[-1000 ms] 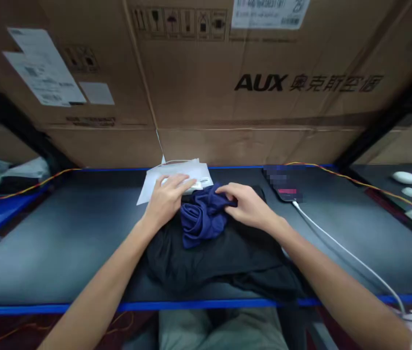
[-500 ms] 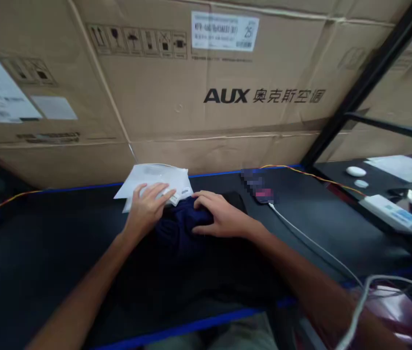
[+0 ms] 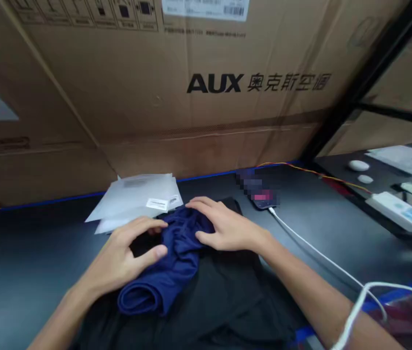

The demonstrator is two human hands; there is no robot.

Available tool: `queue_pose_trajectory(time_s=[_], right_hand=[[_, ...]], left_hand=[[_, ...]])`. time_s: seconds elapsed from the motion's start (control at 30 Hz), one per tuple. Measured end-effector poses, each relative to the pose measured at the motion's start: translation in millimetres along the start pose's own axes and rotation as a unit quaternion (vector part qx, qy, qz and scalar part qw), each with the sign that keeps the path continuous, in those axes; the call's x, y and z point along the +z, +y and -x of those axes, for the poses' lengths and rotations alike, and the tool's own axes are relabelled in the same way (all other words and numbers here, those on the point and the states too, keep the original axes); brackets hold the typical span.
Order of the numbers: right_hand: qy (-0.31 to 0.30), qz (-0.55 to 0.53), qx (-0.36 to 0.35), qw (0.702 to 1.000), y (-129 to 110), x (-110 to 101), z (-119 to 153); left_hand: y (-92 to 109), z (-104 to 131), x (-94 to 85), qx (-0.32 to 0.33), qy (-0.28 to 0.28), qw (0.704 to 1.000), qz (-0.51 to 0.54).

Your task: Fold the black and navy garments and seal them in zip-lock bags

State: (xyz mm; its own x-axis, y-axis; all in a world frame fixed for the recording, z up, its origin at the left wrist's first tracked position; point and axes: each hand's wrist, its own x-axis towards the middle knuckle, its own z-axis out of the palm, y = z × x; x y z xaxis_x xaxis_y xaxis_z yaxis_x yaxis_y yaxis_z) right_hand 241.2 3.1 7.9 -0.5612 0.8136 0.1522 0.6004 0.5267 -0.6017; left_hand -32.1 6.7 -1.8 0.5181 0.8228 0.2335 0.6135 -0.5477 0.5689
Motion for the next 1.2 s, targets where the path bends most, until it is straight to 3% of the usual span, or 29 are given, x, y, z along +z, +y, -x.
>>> queue_pose_trajectory(time_s=[0.1,0.2,0.37,0.5,0.67,0.8,0.9,1.03,1.1,1.2], right_hand=[[0.009,-0.007,-0.001,1.000,1.7,-1.5,-0.7],[0.056,0.008,-0.004,0.998,3.3,-7.8,-1.5],[0.181,0.018,-0.007,0.983,7.3,-21.9,-1.9],[0.277,0.001,-0.025,0.961,7.3,-29.1,-1.7],[0.272,-0.026,-0.029,0.961,3.0,-34.4,1.0],[0.334,-0.071,0.012,0.940,6.5,-36.8,1.5],[0.338,-0.048,0.012,0.940,9.0,-42.1,2.5],[0.345,-0.015,-0.008,0.938,0.8,-56.1,8.7],[0.368,-0.048,-0.034,0.928,-6.8,-64.1,13.2],[0.346,-0.127,-0.045,0.928,-18.0,-74.3,21.6]], left_hand=[[1.1,5.5,-5.6,0.006,-0.076,0.997,-0.035],[1.4,9.9,-8.5,-0.002,-0.130,0.989,-0.069],[5.2,11.6,-8.4,-0.004,-0.134,0.989,-0.060],[8.6,10.6,-12.5,-0.003,-0.097,0.995,-0.029],[12.4,9.9,-27.7,-0.028,0.015,0.999,-0.013],[20.0,12.5,-45.1,-0.089,0.081,0.988,-0.092],[30.3,18.0,-58.9,-0.069,0.102,0.984,-0.127],[45.5,27.0,-78.1,-0.031,0.176,0.971,-0.160],[51.5,30.5,-87.5,-0.019,0.203,0.963,-0.177],[57.4,35.2,-99.0,-0.014,0.182,0.964,-0.192]])
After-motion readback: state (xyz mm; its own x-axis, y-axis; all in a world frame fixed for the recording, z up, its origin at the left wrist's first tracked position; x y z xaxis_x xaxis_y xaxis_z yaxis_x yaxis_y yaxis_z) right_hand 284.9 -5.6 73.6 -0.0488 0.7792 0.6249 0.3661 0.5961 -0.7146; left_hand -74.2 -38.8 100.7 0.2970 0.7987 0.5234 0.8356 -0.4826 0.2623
